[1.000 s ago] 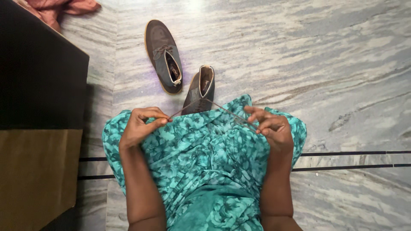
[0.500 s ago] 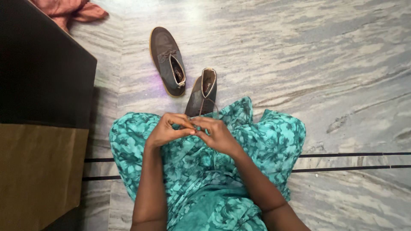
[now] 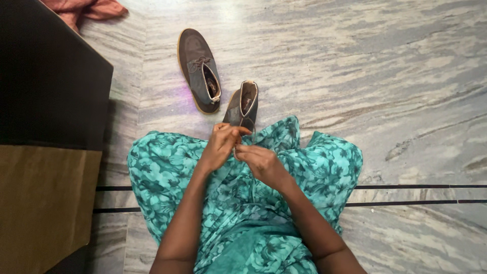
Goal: The person sits on the floor and re-laces a pair of grey shoes. They thread the laces through the eyelets and tie them into a knot.
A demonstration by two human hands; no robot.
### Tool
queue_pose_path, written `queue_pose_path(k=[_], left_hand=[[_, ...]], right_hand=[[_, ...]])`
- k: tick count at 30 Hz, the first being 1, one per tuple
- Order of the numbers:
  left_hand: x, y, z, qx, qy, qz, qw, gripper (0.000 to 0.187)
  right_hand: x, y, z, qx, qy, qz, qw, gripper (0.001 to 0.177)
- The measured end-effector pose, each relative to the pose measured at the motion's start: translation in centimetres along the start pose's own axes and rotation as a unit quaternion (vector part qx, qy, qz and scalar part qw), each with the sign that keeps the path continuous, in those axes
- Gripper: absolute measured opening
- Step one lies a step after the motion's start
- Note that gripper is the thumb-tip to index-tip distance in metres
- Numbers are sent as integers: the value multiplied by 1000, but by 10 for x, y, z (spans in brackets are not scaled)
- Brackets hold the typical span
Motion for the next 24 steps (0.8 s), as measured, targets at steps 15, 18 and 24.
queue_pose_path(k=[15, 18, 24], left_hand=[[21, -13, -3, -135, 40, 160, 977, 23], [31, -23, -3, -168, 11, 254, 952, 25], [35, -45, -2, -186, -30, 369, 910, 30]], right_hand=[[-24, 6, -17, -99, -95, 83, 987, 28], [-31, 11, -20, -148, -85, 158, 973, 28], [-23, 21, -21, -225, -89, 216, 946, 22]])
Point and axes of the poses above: each hand's wrist, its own z-axis away from the middle knuckle, its own x-axis out of the palm, y = z × x, the point moved 1 cm from there along -z, towards the middle knuckle, and after that the axes turned 13 degrees about -z, right-handed, at the moved point
